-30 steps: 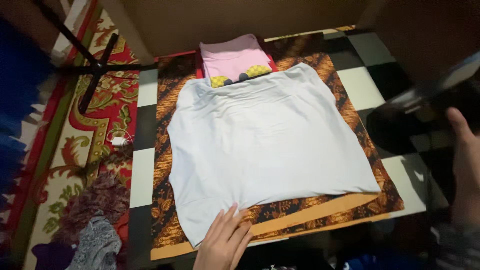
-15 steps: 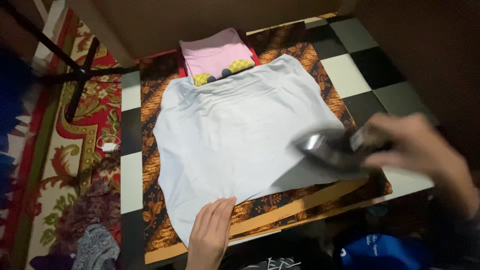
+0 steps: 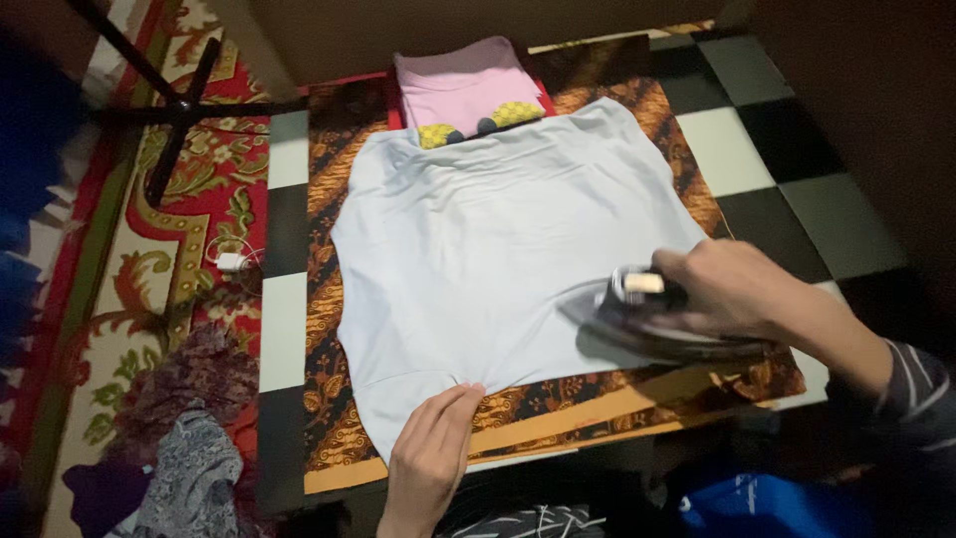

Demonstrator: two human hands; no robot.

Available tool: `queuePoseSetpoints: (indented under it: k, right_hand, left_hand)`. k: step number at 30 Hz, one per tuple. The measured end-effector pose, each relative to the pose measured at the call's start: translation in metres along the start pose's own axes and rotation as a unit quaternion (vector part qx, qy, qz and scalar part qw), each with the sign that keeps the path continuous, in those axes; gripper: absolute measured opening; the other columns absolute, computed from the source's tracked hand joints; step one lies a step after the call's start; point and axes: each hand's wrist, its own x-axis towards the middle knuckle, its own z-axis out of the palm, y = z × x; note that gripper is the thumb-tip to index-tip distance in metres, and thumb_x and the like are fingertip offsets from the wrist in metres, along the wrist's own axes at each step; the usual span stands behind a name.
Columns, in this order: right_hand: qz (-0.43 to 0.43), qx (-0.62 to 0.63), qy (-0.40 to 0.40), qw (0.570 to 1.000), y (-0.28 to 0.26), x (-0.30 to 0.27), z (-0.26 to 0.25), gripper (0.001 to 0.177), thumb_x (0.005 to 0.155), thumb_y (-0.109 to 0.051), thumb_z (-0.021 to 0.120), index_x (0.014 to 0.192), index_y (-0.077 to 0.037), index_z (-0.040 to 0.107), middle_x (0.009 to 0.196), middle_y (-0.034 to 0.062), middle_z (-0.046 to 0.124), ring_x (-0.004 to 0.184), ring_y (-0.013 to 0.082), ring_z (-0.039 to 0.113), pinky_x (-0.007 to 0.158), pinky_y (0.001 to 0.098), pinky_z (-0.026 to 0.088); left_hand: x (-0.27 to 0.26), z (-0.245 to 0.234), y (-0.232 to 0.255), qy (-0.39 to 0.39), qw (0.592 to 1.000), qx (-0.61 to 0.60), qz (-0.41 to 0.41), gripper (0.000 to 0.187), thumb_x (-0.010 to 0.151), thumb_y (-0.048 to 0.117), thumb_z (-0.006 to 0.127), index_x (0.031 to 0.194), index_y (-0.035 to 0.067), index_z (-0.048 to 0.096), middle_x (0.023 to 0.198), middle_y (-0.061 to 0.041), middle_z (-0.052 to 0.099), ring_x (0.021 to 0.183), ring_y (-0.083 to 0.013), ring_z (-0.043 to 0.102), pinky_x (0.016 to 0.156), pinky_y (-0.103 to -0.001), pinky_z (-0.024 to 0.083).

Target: The person irons a white t-shirt with a deer graphic on an ironing board. They smooth the fabric with their hands, use a steam iron to press the front and back of the shirt, and flip the garment to ensure both sides are wrinkle-free.

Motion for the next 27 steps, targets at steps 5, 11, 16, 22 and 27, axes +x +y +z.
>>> queuePoseSetpoints:
  k: [5, 11, 16, 22, 27]
  right_hand:
    - [-0.170, 0.036, -0.018, 0.985, -0.029, 0.009, 0.005, 0.049, 0.078, -0.049, 0.077, 0.105, -0.010, 0.066, 0.077, 0.0065, 0.074, 0.049, 0.0196, 0.067, 0.048, 0.0354, 0.056]
    - [-0.139, 0.017, 0.031, 0.990, -0.079, 0.028, -0.026, 0.047, 0.078, -0.048, 0.080, 0.101, -0.009, 0.066, 0.068, 0.0127, 0.073, 0.054, 0.0293, 0.068, 0.055, 0.0424, 0.056]
    - [-0.181, 0.036, 0.020, 0.983, -0.095, 0.037, -0.030, 0.048, 0.072, -0.045, 0.081, 0.101, -0.009, 0.065, 0.064, 0.0103, 0.072, 0.054, 0.0286, 0.070, 0.055, 0.0417, 0.058]
    - [-0.233, 0.016, 0.043, 0.971, -0.105, 0.047, -0.037, 0.051, 0.069, -0.044, 0.085, 0.101, -0.009, 0.066, 0.063, 0.0150, 0.070, 0.055, 0.0348, 0.068, 0.055, 0.0473, 0.055]
    - [-0.101, 0.001, 0.056, 0.993, -0.120, 0.058, -0.040, 0.053, 0.080, -0.053, 0.077, 0.098, -0.005, 0.062, 0.064, 0.0141, 0.069, 0.057, 0.0326, 0.070, 0.057, 0.0461, 0.058]
  left_hand:
    - [0.001, -0.002, 0.000, -0.008, 1.000, -0.012, -0.009, 0.037, 0.083, -0.002, 0.072, 0.120, -0.001, 0.069, 0.105, -0.013, 0.075, 0.104, -0.0266, 0.071, 0.085, -0.039, 0.058]
    - [-0.002, -0.003, -0.002, 0.001, 1.000, -0.017, 0.017, 0.036, 0.086, 0.000, 0.072, 0.122, -0.003, 0.068, 0.108, -0.014, 0.075, 0.107, -0.0280, 0.071, 0.087, -0.039, 0.058]
    - [-0.011, -0.009, -0.011, 0.064, 0.991, 0.056, -0.104, 0.032, 0.092, 0.016, 0.074, 0.120, 0.001, 0.069, 0.107, -0.015, 0.075, 0.102, -0.0254, 0.071, 0.084, -0.039, 0.059]
    - [0.001, -0.036, -0.015, -0.024, 0.887, 0.163, -0.431, 0.068, 0.088, 0.034, 0.071, 0.144, 0.002, 0.047, 0.113, -0.018, 0.064, 0.099, -0.0297, 0.066, 0.081, -0.042, 0.057]
    - [0.001, -0.035, -0.015, -0.003, 0.901, 0.201, -0.385, 0.067, 0.089, 0.032, 0.070, 0.143, 0.000, 0.045, 0.118, -0.018, 0.060, 0.109, -0.0335, 0.062, 0.087, -0.046, 0.053]
